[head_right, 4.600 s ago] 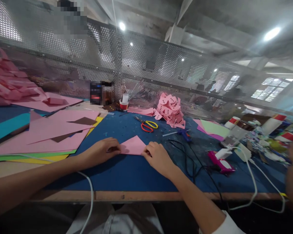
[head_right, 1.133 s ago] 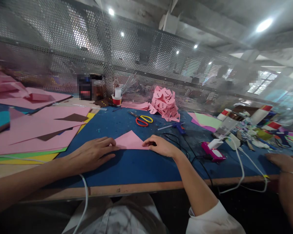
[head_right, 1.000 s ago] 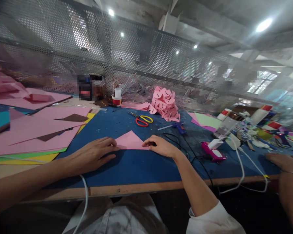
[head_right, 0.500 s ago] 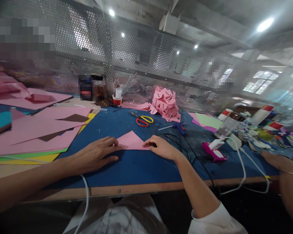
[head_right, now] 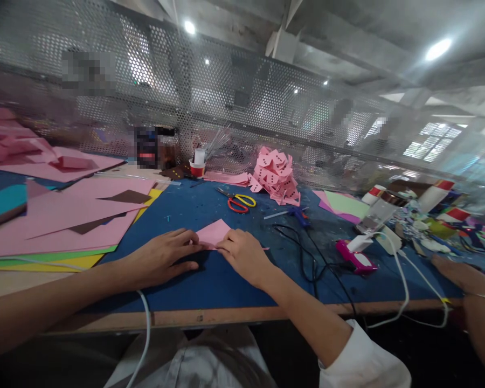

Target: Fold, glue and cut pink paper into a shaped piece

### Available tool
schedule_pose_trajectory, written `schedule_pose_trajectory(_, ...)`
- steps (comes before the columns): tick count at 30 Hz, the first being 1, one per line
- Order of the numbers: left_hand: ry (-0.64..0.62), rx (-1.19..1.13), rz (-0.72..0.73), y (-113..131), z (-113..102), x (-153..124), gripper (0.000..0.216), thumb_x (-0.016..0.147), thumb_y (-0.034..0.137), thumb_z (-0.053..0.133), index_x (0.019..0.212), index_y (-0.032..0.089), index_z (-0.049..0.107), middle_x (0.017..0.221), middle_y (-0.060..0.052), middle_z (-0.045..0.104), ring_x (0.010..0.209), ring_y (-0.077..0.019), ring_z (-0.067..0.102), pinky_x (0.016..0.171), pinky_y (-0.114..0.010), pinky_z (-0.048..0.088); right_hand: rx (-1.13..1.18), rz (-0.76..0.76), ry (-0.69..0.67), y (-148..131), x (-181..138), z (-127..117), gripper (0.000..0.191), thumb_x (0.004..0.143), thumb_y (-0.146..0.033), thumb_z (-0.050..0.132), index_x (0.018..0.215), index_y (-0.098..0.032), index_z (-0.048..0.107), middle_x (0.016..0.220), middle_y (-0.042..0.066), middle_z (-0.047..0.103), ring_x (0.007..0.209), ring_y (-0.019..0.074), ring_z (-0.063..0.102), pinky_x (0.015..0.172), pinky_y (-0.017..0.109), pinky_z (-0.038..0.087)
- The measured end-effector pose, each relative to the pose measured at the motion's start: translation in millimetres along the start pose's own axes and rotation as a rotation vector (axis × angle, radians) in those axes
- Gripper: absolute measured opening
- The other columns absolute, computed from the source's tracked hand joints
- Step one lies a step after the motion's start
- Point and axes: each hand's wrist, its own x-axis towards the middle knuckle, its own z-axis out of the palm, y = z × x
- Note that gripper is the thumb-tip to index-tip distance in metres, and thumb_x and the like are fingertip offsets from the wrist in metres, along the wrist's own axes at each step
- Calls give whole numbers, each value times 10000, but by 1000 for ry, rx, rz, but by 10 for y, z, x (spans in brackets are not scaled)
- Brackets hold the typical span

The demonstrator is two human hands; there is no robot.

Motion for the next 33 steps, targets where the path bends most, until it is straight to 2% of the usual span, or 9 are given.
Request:
schedule_pose_trajectory(8,-34,19,7,29,-9,12,397,1036,464,477,1386,294,558,1120,-67,592,992,-231,576,884,-385,462,-82,-72,17,1,-35,35,208,1026,-232,547,1148,-197,712,1012,73,660,946,209,562,832,348,436)
schedule_pose_trajectory(12,-25,60,23,24,19,10,398,1051,461,437,1378,277,568,1138,-79,584,987,-229,565,878,-385,452,-146,-109,-5,-33,-41,6,259,997,-147,545,1203,-201,691,1017,75,651,937,215,540,808,352,425)
schedule_pose_trajectory(17,-4,91,30,31,41,19,380,1053,463,432,1358,283,571,1112,-60,593,955,-225,563,815,-371,443,-215,-135,-37,-80,-47,-33,260,1006,-139,506,1182,-182,693,1049,84,658,944,222,534,795,362,412)
schedule_pose_trajectory(23,11,152,46,63,19,15,336,1056,431,442,1271,244,620,1109,-58,613,937,-224,565,796,-373,445,-239,-109,-75,-100,-81,-66,279,1004,-127,486,1190,-180,688,1064,89,681,965,236,553,815,379,429)
schedule_pose_trajectory(33,19,192,48,60,31,-28,312,1060,382,442,1174,182,653,1125,-82,623,945,-222,571,823,-375,474,-205,-40,-75,-99,-170,-88,298,975,-105,496,1187,-177,692,1093,97,677,1002,233,558,803,332,510)
